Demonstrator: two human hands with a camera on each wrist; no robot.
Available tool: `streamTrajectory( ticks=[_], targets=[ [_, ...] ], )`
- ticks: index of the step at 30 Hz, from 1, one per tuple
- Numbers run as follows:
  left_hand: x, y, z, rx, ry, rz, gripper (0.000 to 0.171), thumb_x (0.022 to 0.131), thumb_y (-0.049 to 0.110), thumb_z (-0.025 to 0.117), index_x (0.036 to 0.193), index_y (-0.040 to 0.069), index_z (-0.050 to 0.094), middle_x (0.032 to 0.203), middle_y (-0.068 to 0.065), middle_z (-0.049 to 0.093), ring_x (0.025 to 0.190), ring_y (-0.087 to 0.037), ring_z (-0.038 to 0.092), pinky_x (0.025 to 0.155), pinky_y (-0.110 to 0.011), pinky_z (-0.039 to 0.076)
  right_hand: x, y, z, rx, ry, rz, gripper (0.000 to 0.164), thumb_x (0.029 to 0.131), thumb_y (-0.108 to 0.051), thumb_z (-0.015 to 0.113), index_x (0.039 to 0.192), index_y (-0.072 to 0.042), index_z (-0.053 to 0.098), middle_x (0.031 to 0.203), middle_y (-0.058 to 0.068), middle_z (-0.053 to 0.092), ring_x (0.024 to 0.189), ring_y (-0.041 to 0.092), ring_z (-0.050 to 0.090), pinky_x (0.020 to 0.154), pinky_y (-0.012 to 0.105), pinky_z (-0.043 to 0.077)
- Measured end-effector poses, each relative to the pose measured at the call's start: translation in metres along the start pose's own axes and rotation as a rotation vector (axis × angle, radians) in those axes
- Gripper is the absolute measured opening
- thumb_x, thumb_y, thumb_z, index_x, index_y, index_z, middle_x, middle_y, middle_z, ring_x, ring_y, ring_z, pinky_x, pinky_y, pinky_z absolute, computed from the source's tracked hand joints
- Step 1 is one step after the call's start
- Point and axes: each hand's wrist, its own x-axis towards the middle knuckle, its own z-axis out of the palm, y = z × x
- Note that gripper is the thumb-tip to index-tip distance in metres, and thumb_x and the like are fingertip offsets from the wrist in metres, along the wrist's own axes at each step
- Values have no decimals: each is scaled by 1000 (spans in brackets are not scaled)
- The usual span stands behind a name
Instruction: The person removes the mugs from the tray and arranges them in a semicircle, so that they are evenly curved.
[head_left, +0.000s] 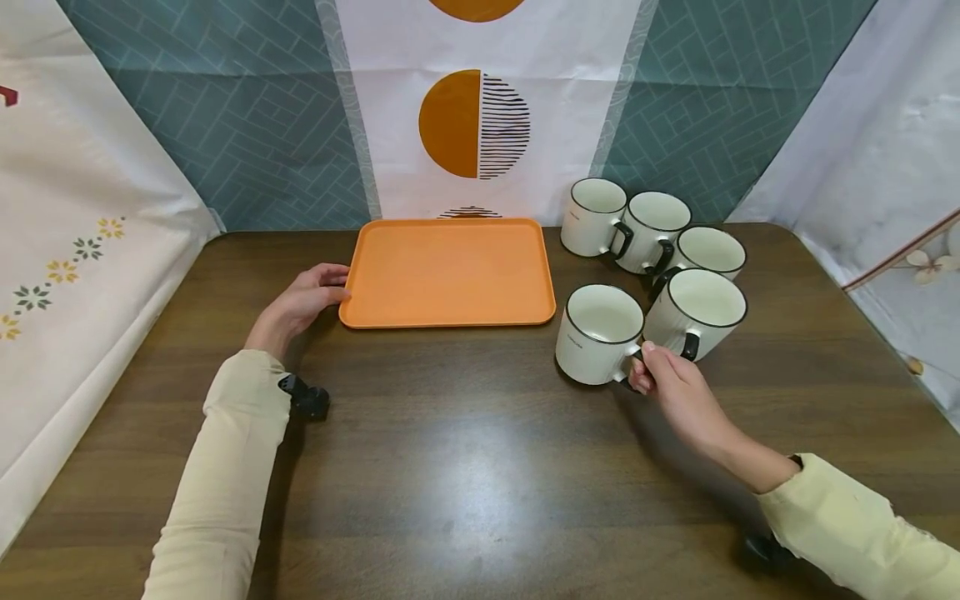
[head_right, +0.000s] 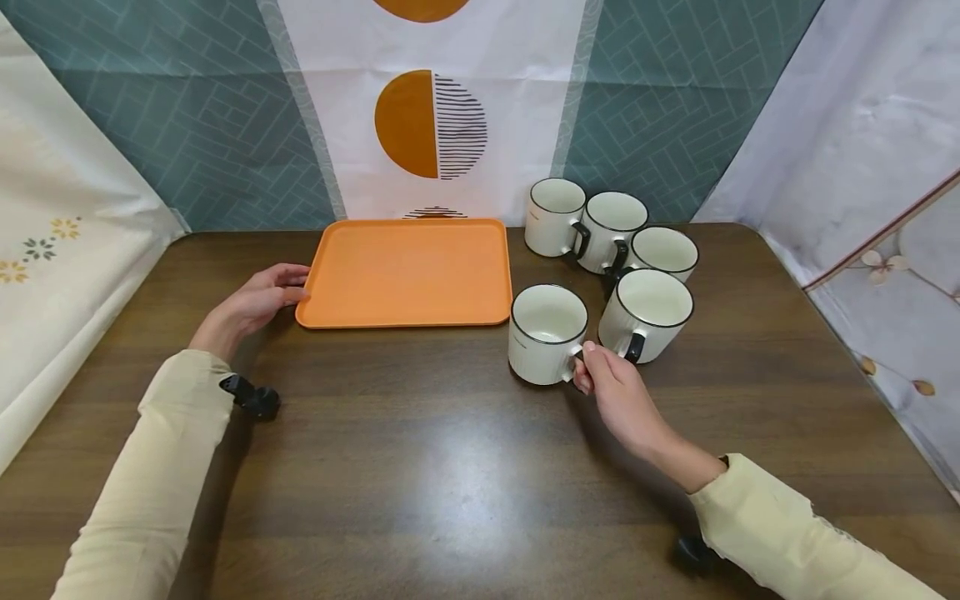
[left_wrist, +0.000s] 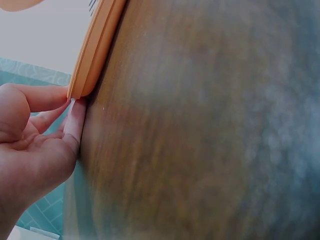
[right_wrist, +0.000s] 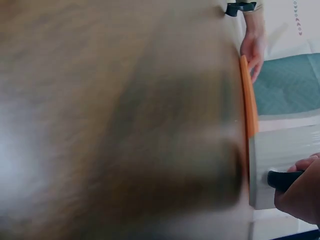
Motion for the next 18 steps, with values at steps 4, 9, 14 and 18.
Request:
streamTrajectory(
  ticks=[4, 9, 14, 18],
  targets=[
    [-1, 0, 0, 10, 3, 7, 57, 98, 0, 46, 148, -6, 19, 145, -26, 27, 124, -33, 37, 110, -44, 30, -4, 7, -4, 17, 16, -24, 38, 107, -21, 32, 80, 3, 42, 72, 5, 38, 71, 13, 43, 65, 25, 37],
    [-2, 0, 0, 23, 11, 5, 56, 98, 0, 47, 147, -6, 20, 145, -26, 28, 125, -34, 37, 110, -44, 30, -8, 12, -8, -1, 43, -37, 38, 107, -19, 33, 79, 5, 42, 73, 6, 39, 71, 13, 44, 65, 23, 36],
    [-2, 0, 0, 18, 12, 9, 56, 98, -1, 46, 147, -7, 21, 144, -26, 29, 125, -34, 37, 109, -45, 30, -12, 15, -12, -28, 45, -40, 38, 107, -18, 32, 80, 7, 41, 72, 5, 40, 71, 13, 44, 65, 23, 37],
    [-2, 0, 0, 21, 12, 6, 56, 98, 0, 46, 148, -6, 21, 145, -26, 29, 125, -34, 37, 109, -45, 30, -15, 17, -16, -28, 52, -36, 38, 107, -17, 32, 80, 9, 41, 72, 6, 40, 71, 13, 45, 64, 24, 37]
  ],
)
